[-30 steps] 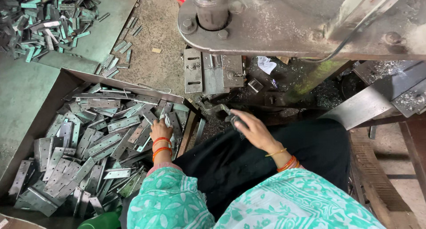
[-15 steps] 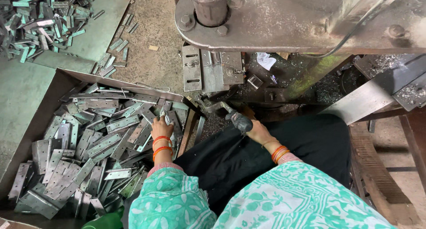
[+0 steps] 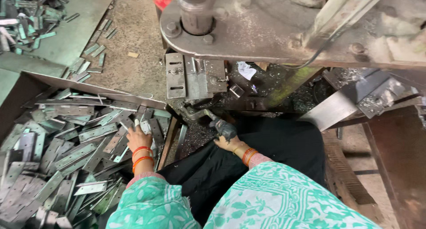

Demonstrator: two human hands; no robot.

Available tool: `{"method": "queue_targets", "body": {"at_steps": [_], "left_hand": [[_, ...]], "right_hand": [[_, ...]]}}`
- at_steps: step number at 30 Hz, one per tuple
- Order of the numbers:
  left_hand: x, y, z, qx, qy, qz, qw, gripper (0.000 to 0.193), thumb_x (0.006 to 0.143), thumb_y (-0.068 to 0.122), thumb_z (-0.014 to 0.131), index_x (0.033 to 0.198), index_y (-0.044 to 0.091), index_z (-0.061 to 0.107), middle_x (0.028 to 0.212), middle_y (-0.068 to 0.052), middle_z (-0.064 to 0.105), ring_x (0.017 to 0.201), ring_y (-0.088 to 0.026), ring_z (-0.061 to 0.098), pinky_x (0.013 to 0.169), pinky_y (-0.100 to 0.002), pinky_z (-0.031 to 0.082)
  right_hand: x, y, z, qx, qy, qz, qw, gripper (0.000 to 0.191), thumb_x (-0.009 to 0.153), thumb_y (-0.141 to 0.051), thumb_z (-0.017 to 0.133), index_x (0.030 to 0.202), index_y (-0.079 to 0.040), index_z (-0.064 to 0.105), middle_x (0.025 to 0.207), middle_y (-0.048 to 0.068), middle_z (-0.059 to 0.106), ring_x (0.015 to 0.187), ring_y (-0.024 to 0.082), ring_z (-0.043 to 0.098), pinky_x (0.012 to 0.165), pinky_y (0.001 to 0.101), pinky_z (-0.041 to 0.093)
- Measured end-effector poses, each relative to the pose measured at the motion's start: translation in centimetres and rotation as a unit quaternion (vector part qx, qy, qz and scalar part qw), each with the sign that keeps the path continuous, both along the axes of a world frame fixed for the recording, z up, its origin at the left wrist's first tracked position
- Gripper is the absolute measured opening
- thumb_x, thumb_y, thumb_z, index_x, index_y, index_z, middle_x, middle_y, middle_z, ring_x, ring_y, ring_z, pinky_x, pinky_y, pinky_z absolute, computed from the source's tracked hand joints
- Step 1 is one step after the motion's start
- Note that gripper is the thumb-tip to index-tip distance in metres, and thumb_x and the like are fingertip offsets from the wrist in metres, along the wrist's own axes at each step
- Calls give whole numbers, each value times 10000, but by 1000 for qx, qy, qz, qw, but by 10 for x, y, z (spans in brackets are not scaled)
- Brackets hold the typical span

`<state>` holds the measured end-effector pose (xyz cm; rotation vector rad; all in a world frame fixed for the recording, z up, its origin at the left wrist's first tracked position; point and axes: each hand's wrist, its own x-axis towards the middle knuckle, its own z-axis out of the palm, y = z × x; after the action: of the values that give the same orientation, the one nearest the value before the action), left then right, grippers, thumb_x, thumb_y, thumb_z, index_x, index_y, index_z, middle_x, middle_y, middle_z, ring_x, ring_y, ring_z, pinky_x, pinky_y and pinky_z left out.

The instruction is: The person sits on the floor and repeatedly places rectangular metal pieces into a press machine, activates the press with a lever, and removes the processed pieces. The person handles the metal pieces one at a time and stacks them nearby.

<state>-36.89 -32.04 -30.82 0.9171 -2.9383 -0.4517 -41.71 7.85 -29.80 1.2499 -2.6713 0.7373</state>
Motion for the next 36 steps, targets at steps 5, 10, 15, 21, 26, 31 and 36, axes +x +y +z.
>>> {"method": "queue_targets", "body": {"at_steps": [5, 10, 15, 21, 26, 31, 36], "left_hand": [[8, -10, -11, -3, -69, 6, 998, 633, 825, 342, 780, 1404, 187, 576, 1414, -122, 497, 1312, -347, 495, 974, -540, 526], [10, -9, -20, -19, -26, 13, 999, 683, 809, 335, 784, 1434, 177, 557, 1466, -139, 470, 1316, -365, 482, 965, -530, 525], [13, -6, -21, 9, 67, 24, 997, 698, 781, 230, 779, 1433, 114, 558, 1480, -219, 448, 1287, -442, 483, 1011, -485, 504], [15, -7, -19, 42, 113, 57, 991, 627, 785, 7, 674, 1405, 60, 594, 1438, -250, 477, 1222, -475, 510, 1030, -479, 492], [19, 1, -16, 73, 164, 84, 980, 631, 764, -59, 676, 1384, 12, 577, 1411, -279, 456, 1199, -483, 510, 1004, -489, 499], [26, 12, -13, 109, 146, 152, 971, 651, 788, 44, 751, 1395, -12, 523, 1329, -282, 460, 1158, -493, 534, 982, -521, 491], [26, 19, -8, 120, 174, 192, 958, 696, 766, 22, 733, 1423, -19, 506, 1297, -294, 454, 1075, -502, 588, 952, -515, 506]], "right_hand": [[23, 1, -13, -4, -46, -99, 994, 458, 789, -351, 756, 1071, 2, 686, 1027, 193, 696, 977, 371, 664, 890, 448, 547], [37, 3, -23, 14, -109, -140, 984, 475, 821, -399, 747, 1096, -15, 695, 1062, 200, 712, 984, 388, 672, 855, 470, 543], [43, 26, 2, -96, -223, -173, 954, 406, 889, -347, 720, 1185, -69, 698, 1097, 199, 735, 1028, 385, 680, 875, 439, 553], [42, 34, 113, -386, -304, -272, 828, 262, 1005, -170, 580, 1201, -78, 730, 1156, 144, 754, 1003, 335, 706, 840, 425, 553], [82, -2, 186, -226, -68, -102, 966, 265, 986, -111, 631, 1232, -56, 712, 1356, 133, 648, 1261, 319, 619, 1060, 452, 494], [97, -23, 201, -65, 29, -131, 989, 249, 844, -161, 714, 1088, -125, 751, 1324, 78, 663, 1234, 314, 583, 1020, 467, 473], [92, -9, 193, -52, 30, -107, 992, 253, 836, -147, 712, 1083, -110, 750, 1300, 83, 663, 1220, 313, 583, 1007, 457, 475]]}}
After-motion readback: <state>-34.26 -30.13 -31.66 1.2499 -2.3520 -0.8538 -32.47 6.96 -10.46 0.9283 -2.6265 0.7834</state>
